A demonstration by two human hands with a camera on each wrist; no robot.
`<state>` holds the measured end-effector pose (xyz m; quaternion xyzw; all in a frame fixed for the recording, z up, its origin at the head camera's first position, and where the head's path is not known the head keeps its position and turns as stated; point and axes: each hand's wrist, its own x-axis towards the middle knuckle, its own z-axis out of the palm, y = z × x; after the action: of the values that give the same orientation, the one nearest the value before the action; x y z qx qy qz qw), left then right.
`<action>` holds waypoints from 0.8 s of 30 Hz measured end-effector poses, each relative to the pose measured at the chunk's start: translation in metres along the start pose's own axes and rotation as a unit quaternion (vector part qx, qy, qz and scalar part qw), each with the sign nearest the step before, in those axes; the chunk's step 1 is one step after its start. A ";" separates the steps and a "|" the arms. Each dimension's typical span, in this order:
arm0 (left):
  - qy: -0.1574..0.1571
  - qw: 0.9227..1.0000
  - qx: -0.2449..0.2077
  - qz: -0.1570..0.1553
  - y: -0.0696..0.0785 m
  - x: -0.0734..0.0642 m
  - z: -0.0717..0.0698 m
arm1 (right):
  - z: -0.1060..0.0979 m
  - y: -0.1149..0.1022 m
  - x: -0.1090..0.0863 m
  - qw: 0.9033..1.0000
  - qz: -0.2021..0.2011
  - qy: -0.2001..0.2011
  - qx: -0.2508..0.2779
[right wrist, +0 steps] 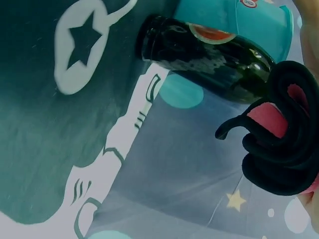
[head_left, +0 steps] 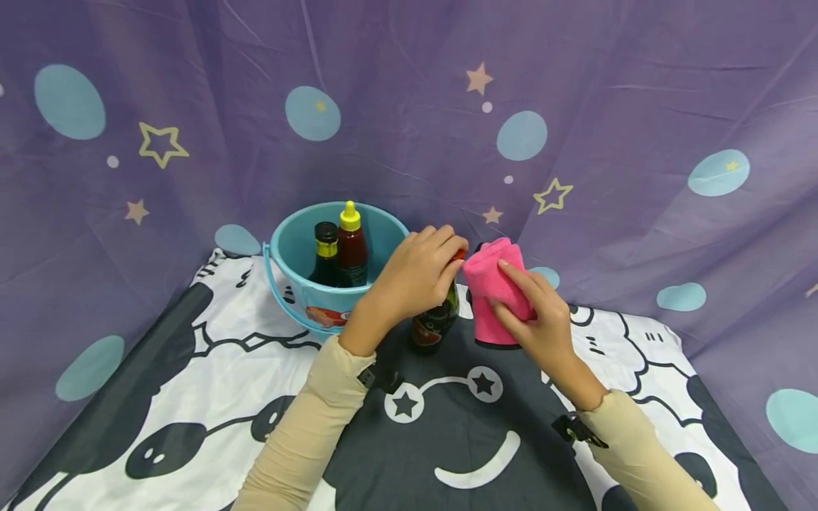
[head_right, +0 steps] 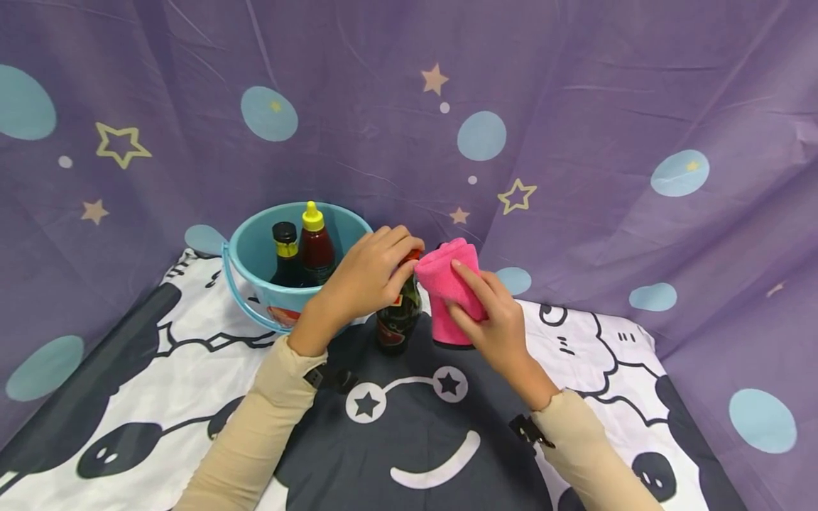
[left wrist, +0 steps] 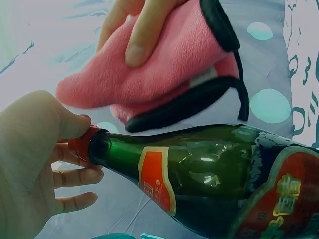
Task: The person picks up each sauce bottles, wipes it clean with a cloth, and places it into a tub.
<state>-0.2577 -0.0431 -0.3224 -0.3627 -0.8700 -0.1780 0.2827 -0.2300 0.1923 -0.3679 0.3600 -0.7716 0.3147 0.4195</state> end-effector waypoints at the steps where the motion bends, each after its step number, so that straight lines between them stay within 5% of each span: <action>1: 0.000 1.000 0.001 0.000 0.000 0.000 0.000 | 0.003 0.000 0.001 1.000 0.002 -0.001 0.005; 15: 0.000 1.000 0.014 -0.003 0.001 0.001 0.000 | 0.020 -0.007 0.001 0.999 0.040 -0.022 0.019; 24: 0.001 1.000 0.024 -0.002 0.001 0.000 0.000 | 0.024 -0.004 -0.002 0.999 0.020 -0.023 0.012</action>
<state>-0.2574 -0.0420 -0.3223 -0.3536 -0.8745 -0.1577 0.2920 -0.2356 0.1716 -0.3798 0.3567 -0.7843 0.3238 0.3909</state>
